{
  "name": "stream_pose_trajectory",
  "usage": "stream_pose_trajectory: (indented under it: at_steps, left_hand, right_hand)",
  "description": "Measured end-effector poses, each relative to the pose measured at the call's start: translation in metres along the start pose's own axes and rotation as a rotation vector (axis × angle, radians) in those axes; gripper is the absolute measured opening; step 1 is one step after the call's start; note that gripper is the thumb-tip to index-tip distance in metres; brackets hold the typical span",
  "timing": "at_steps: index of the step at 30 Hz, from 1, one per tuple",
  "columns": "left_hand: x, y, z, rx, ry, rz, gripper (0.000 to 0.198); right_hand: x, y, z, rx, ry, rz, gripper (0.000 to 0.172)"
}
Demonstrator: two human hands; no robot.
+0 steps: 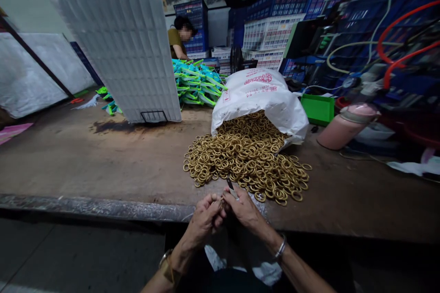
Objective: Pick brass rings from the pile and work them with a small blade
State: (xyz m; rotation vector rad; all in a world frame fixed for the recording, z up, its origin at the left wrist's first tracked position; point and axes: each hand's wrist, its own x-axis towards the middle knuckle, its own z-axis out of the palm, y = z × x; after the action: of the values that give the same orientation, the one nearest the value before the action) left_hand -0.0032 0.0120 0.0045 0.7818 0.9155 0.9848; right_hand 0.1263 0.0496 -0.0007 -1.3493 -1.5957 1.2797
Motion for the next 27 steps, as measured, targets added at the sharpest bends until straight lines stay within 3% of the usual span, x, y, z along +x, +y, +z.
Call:
stream_pose_trajectory:
  at_steps: [14,19,23,27]
  left_hand:
    - [0.001,-0.004,-0.003,-0.033,0.016,-0.012,0.031]
    - [0.001,0.0,-0.002,-0.031,0.041,0.02,0.031]
    - [0.002,0.002,-0.001,0.012,0.098,0.049,0.033]
    - [0.003,0.003,-0.001,0.069,0.118,0.063,0.032]
  right_hand:
    - [-0.002,-0.002,-0.002,-0.057,0.021,-0.062,0.021]
    - [-0.001,0.007,-0.005,-0.335,0.129,-0.159,0.02]
    - [-0.007,0.014,-0.004,-0.615,0.061,-0.268,0.014]
    - [-0.011,0.014,0.0,-0.72,0.001,-0.261,0.019]
